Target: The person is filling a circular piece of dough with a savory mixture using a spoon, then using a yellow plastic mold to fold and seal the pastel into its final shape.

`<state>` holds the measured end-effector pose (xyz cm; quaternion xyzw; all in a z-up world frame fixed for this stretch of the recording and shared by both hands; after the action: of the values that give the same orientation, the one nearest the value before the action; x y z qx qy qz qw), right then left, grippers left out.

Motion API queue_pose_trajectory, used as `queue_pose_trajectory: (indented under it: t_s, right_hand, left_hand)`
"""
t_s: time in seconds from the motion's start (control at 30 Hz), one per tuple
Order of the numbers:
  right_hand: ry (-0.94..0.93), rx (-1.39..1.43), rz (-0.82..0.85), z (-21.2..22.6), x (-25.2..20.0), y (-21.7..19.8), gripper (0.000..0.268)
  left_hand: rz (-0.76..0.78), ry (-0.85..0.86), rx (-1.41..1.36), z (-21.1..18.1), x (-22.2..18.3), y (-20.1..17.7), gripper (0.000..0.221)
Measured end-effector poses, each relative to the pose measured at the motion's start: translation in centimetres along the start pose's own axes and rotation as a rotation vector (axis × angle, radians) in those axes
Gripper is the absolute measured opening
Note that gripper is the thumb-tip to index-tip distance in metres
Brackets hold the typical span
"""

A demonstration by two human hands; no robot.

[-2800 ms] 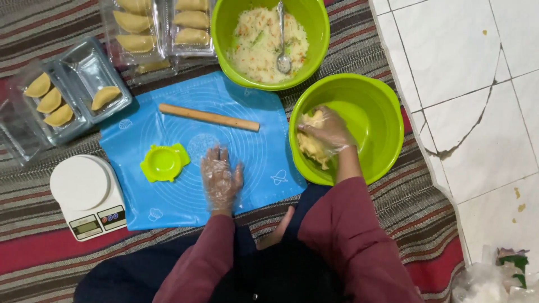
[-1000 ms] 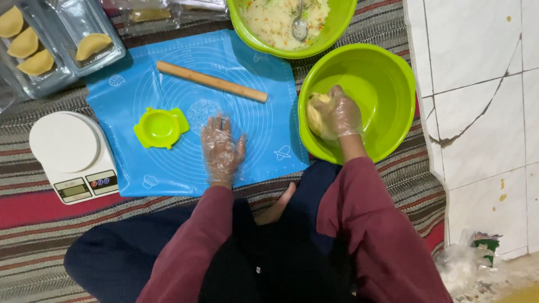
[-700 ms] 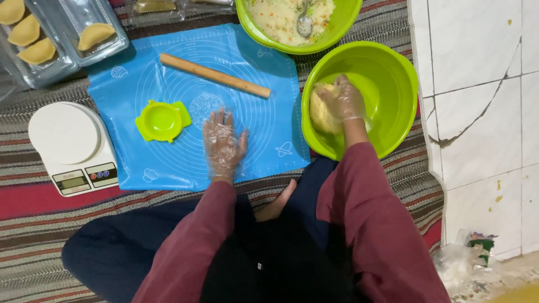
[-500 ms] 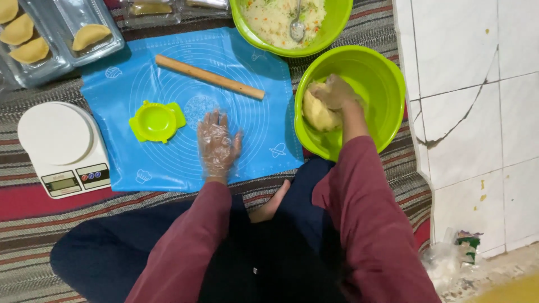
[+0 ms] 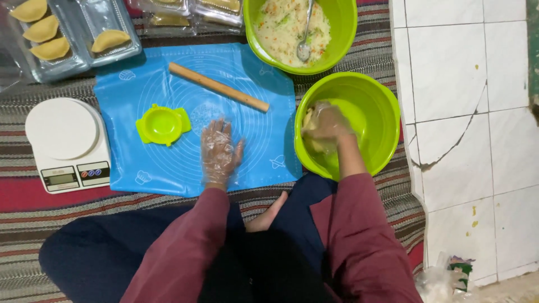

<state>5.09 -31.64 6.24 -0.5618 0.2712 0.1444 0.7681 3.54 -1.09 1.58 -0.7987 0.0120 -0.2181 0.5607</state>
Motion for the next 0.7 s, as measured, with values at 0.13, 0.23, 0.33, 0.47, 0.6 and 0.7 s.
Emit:
queue_pose_trajectory:
  t_s: [0.13,0.23,0.33,0.47,0.6,0.7]
  right_hand:
    - [-0.029,-0.089,-0.001,-0.1,-0.6,1.6,0.098]
    - [-0.016,0.023,-0.077,-1.2,-0.4,3.1,0.062]
    - [0.070,0.290,-0.252,-1.9,-2.4,2.6,0.044]
    - [0.255,0.615,-0.570,-4.7,-5.2,2.5,0.035]
    - [0.350,0.409,-0.865,-5.7,-6.2,5.9,0.030]
    - [0.314,0.186,-0.695,0.2,-10.3,-0.6,0.027]
  left_hand:
    - [0.010,-0.001,0.009,0.3,-0.2,0.7,0.057]
    - [0.084,-0.043,0.032,0.6,-0.5,1.1,0.057]
    - [0.059,-0.034,0.036,0.5,-0.3,0.8,0.057]
    - [0.053,-0.020,0.030,0.5,-0.3,0.7,0.058]
    - [0.075,-0.027,0.032,0.1,0.1,-0.1,0.056]
    - [0.102,-0.034,0.043,-0.2,0.4,-1.1,0.058]
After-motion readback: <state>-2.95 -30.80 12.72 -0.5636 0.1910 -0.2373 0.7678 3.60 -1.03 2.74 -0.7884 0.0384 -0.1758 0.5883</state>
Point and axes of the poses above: each hand's wrist, its own x-axis towards the middle knuckle, its own y-axis out of the palm, z = x × y, the point moved 4 cm from there along x, towards the middle knuckle, and after that the axes turned 2 degrees about x, right-handed, at the moved point
